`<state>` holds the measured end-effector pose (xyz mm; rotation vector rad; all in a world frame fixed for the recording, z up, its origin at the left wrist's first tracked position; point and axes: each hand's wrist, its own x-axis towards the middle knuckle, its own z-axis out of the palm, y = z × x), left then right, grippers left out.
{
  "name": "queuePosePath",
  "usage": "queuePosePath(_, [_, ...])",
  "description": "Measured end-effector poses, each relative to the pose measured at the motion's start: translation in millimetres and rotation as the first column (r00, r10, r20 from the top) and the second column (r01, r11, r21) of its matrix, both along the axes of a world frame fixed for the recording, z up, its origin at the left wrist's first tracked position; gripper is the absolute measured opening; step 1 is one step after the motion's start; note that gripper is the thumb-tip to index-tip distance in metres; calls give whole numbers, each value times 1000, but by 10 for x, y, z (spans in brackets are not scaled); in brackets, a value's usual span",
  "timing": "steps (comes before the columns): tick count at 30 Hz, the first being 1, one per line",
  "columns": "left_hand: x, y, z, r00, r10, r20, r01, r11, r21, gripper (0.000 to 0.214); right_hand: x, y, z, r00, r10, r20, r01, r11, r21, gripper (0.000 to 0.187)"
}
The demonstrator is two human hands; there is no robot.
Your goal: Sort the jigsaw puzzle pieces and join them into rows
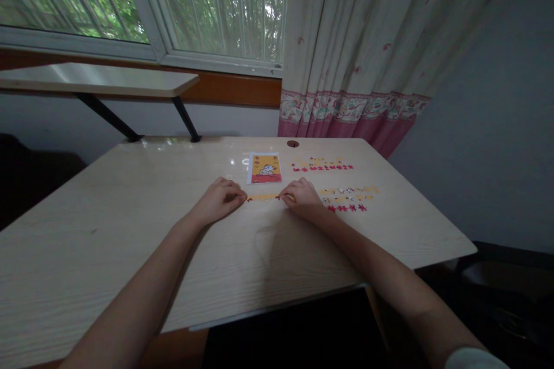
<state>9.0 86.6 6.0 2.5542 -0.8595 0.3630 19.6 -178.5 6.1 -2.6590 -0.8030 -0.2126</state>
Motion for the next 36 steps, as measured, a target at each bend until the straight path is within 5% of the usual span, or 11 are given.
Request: queuePosePath(36, [-7,-10,-28,1000,24,16,-24,1000,-3,22,122,-152,107,993,109,-54,-107,994,27,22])
